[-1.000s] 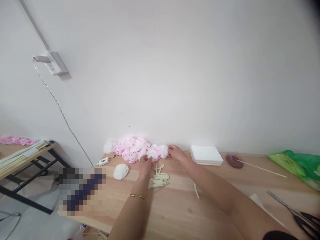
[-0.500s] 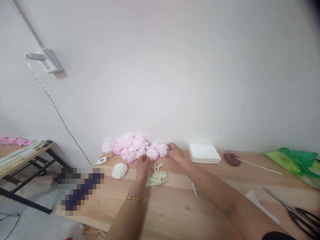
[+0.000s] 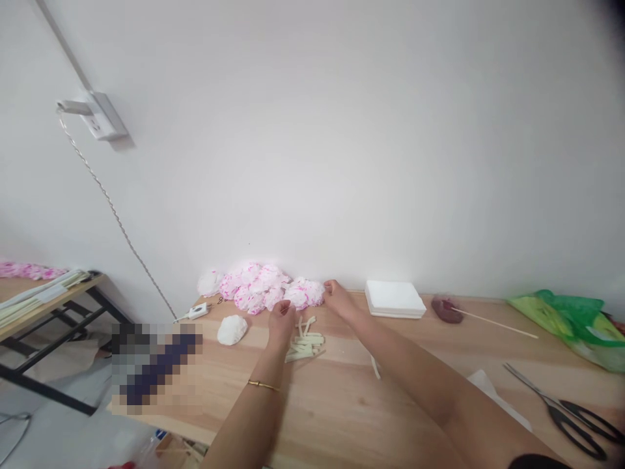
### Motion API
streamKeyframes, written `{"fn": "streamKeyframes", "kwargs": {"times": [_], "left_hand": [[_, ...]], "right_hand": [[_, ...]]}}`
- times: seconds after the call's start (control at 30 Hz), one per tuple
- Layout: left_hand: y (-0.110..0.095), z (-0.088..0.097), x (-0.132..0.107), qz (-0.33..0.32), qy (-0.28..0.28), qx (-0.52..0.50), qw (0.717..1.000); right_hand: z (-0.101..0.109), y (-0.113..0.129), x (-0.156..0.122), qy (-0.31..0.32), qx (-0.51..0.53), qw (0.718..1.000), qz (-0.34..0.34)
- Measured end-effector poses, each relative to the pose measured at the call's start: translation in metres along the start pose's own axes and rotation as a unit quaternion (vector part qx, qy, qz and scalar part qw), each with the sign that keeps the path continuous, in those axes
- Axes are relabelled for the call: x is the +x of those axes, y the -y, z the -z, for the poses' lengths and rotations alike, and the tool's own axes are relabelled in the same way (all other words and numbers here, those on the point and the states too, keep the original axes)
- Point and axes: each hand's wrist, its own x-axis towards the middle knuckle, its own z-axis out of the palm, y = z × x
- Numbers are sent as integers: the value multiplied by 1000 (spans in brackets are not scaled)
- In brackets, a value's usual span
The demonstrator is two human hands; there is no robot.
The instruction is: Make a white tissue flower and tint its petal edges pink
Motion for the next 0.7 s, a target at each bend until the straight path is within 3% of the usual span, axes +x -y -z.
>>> {"fn": "streamKeyframes", "kwargs": {"times": [0.2,0.43,0.57,0.7], "left_hand": [[-1,3,-1,-14,-48,68,996],[-6,-3,-6,-37,-9,130,991],[-21,-12,-16,-111,4,152,982],[-34,-43,-43,-243,71,136,958]], "right_hand": [[11,-7,-6,8,-10,1000,15],[31,2,-23,20,-28,997,74],[65,6,-39,9,-34,992,124],[121,2,-53,-13,-42,987,156]]}}
